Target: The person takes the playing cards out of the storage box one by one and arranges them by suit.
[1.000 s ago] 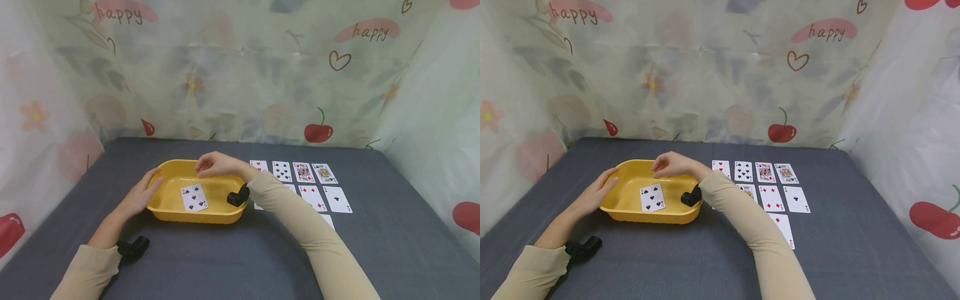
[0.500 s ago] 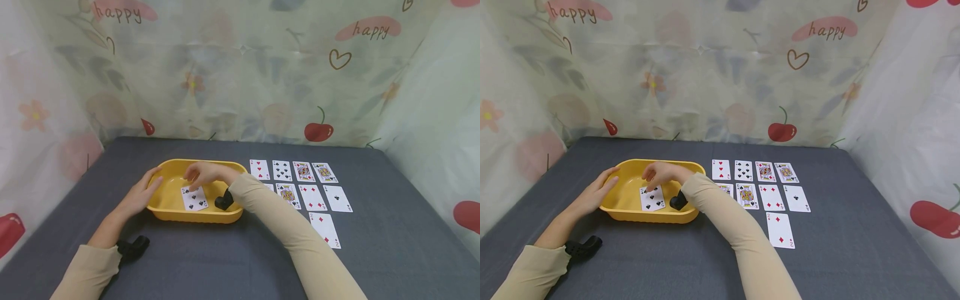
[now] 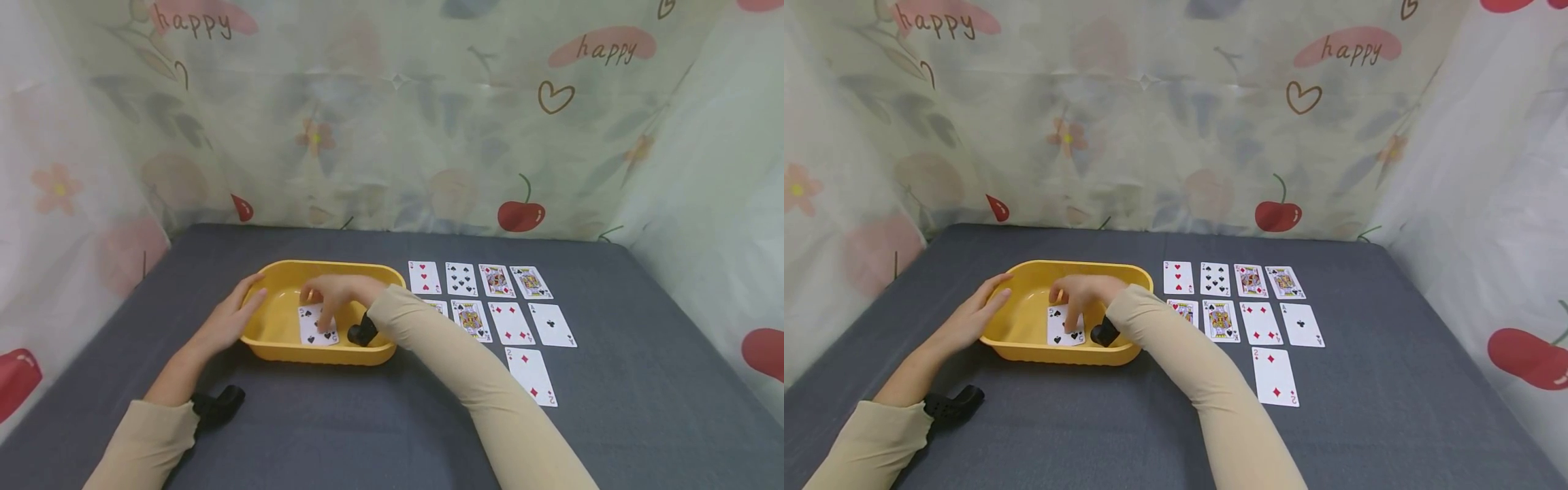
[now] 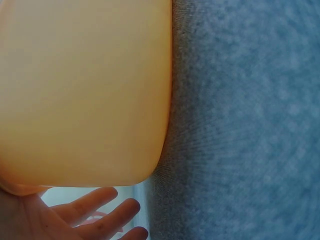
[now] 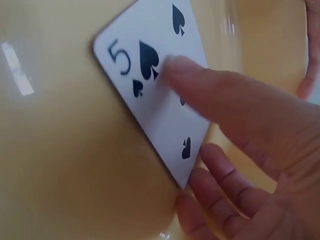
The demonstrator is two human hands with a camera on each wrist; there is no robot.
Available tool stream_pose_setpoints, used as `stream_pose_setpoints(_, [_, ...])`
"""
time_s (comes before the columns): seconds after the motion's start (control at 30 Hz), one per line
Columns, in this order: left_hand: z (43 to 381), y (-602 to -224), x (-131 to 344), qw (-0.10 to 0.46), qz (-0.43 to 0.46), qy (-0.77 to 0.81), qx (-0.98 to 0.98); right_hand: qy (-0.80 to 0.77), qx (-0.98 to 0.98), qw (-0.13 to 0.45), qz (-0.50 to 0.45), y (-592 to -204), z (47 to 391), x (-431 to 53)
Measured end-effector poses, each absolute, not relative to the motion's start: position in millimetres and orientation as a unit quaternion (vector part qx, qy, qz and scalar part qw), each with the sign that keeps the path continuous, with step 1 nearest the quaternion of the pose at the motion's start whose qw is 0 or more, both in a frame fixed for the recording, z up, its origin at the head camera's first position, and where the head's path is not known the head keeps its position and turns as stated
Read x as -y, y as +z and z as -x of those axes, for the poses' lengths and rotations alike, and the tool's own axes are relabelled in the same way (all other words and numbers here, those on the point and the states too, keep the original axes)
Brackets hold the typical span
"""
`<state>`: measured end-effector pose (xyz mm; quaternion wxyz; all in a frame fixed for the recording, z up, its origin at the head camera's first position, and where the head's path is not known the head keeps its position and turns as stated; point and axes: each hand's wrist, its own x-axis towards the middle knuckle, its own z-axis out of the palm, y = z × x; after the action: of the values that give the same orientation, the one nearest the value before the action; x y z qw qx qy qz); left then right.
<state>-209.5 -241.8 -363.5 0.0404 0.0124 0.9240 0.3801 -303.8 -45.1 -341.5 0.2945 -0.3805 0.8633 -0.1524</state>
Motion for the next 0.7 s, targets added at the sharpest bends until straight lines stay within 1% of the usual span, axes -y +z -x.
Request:
stream_pose_setpoints(0.2, [209.8,-364.4,242.8,0.039,-0.016,0.381,-0.924,-0.123,-0.865,0.303,0.38,-340.8,302.2,45.0])
stream_pose_setpoints(0.43, [209.3,-363.4,241.2,0.031,-0.021,0.375,-0.926,-0.127,-0.873,0.283,0.376,-342.2,305.4,41.3])
stream_pose_setpoints(0.57, [209.2,-364.1,241.9,0.029,-0.024,0.376,-0.926,-0.171,-0.862,0.295,0.374,-339.9,308.8,35.6])
stream_pose_setpoints(0.7, [209.1,-365.0,243.2,0.028,-0.028,0.377,-0.925,-0.236,-0.842,0.313,0.371,-329.2,311.5,25.3])
